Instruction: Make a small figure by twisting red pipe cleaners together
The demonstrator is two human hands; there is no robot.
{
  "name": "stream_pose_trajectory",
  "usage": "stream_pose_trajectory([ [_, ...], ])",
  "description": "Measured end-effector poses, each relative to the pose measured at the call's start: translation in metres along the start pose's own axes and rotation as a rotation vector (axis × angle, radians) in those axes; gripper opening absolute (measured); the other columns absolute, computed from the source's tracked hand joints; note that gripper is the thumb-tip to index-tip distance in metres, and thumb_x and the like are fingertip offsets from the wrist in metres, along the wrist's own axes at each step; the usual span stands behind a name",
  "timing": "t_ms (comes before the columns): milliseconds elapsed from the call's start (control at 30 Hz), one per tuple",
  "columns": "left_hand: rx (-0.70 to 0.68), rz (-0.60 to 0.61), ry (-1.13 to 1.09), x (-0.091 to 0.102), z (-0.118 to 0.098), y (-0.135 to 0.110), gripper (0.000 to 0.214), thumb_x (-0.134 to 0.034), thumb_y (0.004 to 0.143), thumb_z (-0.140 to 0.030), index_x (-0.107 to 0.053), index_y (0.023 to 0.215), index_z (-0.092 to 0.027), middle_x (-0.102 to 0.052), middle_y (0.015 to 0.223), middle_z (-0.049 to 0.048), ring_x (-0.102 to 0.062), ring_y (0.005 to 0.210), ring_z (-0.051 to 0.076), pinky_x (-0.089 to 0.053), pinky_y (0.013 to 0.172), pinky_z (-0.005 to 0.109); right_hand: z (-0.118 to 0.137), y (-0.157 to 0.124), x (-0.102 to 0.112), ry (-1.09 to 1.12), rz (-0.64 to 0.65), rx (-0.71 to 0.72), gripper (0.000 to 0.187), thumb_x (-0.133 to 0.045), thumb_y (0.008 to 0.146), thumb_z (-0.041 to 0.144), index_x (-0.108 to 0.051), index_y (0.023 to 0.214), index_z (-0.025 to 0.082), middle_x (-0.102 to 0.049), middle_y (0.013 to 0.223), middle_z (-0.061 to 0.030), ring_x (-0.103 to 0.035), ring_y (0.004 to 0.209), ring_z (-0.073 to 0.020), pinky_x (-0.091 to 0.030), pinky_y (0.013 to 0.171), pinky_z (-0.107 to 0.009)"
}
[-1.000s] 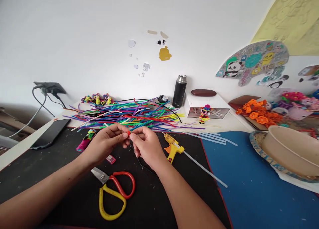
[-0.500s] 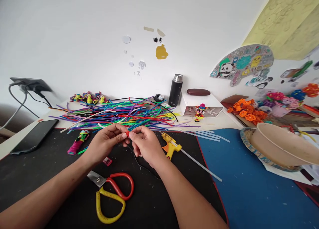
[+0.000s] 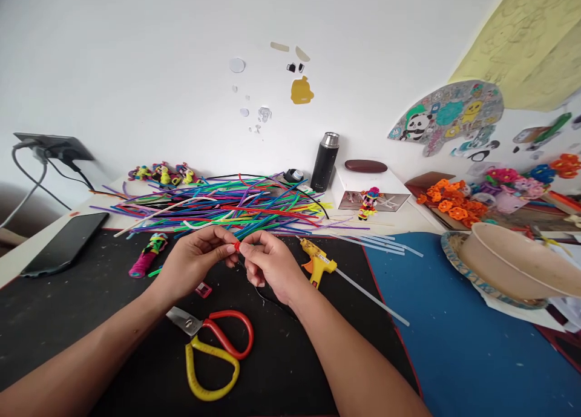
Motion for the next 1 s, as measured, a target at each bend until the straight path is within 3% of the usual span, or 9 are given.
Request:
stream_pose_trajectory([
  [233,0.022,-0.010,0.008,0.000,0.004,0.001,0.029,-0.083,0.083,-0.044,-0.071,0.086,-0.018,-0.073,0.074,0.0026,-0.069,0.065,0.018,-0.059,0.065,0.032,0.000,0.001,0.004,-0.015,-0.024,0.037,0.033,-0.078,0.089,0.047,-0.057,0.093,0.021,-0.051,0.055,0.0101,-0.043,0.039,-0.0067,-0.024,0.038,-0.019],
  [567,0.109,0.042,-0.280,-0.006,0.018,0.003,0.030,-0.088,0.081,-0.038,-0.071,0.092,-0.016,-0.075,0.078,0.0041,-0.072,0.069,0.017,-0.058,0.064,0.027,0.008,0.001,0.007,0.002,-0.097,0.071,0.041,-0.077,0.086,0.057,-0.060,0.089,0.020,-0.051,0.056,0.0085,-0.044,0.040,-0.0070,-0.025,0.038,-0.020],
  [1000,0.069,0.054,-0.124,-0.011,0.008,0.002,0.034,-0.086,0.081,-0.045,-0.068,0.086,-0.017,-0.073,0.071,0.0028,-0.067,0.065,0.017,-0.057,0.065,0.030,-0.001,0.001,-0.001,0.068,-0.043,0.033,0.041,-0.081,0.084,0.053,-0.057,0.087,0.020,-0.051,0.054,0.0095,-0.041,0.039,-0.0066,-0.023,0.038,-0.020],
])
Point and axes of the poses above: each hand's wrist, its own y-axis towards the middle knuckle, its own x-axis out of the back of the hand, z = x × y, the point moved 9 cm from there along y, towards the middle knuckle
